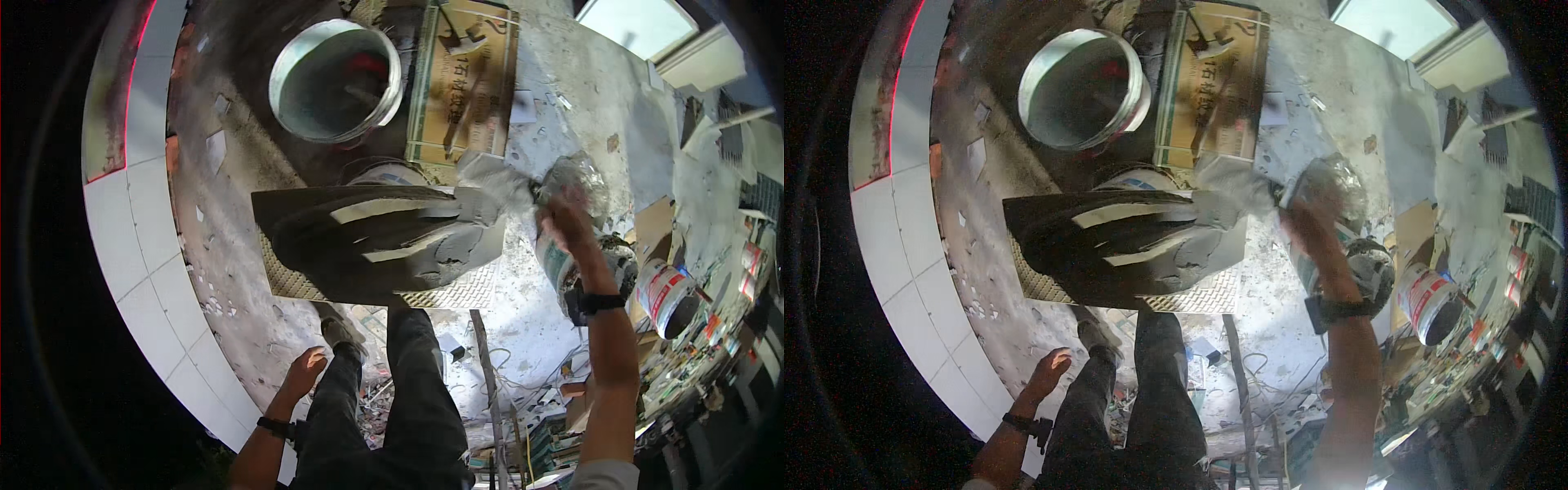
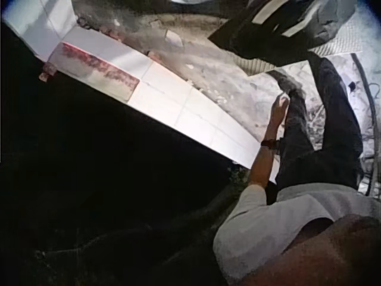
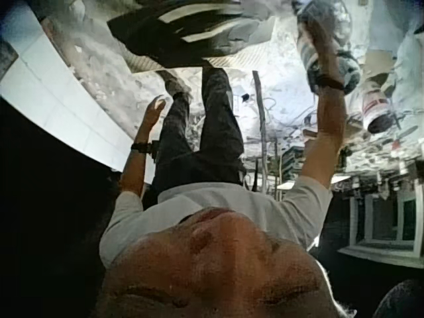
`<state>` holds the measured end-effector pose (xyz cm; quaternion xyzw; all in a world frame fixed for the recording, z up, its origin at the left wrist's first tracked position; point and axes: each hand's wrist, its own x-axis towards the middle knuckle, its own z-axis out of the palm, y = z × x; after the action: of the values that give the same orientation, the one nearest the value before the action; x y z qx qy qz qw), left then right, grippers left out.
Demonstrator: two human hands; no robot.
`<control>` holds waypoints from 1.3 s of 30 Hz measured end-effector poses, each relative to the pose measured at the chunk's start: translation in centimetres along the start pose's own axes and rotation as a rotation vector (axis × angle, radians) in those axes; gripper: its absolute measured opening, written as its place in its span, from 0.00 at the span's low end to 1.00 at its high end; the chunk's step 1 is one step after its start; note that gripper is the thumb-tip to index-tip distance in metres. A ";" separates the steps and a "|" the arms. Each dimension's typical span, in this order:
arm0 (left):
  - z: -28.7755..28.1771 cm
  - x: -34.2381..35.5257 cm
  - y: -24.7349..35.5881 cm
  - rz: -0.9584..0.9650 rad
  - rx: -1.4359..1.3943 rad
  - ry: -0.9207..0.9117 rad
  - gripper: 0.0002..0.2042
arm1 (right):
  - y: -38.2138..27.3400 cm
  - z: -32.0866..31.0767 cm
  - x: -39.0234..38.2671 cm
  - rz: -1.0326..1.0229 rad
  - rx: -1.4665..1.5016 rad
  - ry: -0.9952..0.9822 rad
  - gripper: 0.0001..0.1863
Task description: Applying mortar to the back of a tile with a trowel and attaching it to a wall using a laser level as a guide.
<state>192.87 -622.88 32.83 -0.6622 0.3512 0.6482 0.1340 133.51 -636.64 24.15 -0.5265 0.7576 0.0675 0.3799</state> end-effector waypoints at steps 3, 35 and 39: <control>0.0 -1.0 -2.2 0.069 -0.103 0.023 0.21 | -1.5 -1.1 2.2 -0.150 -0.131 0.063 0.13; -23.0 6.7 -13.7 0.191 -0.047 0.077 0.19 | -18.5 8.0 -6.4 0.392 1.034 -0.137 0.16; -28.3 7.3 -17.4 0.183 -0.207 0.053 0.18 | -23.0 13.1 -9.1 0.698 1.101 -0.071 0.18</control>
<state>225.03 -630.44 24.54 -0.6545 0.3449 0.6728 -0.0040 161.10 -633.35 27.68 0.0244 0.7948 -0.1936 0.5747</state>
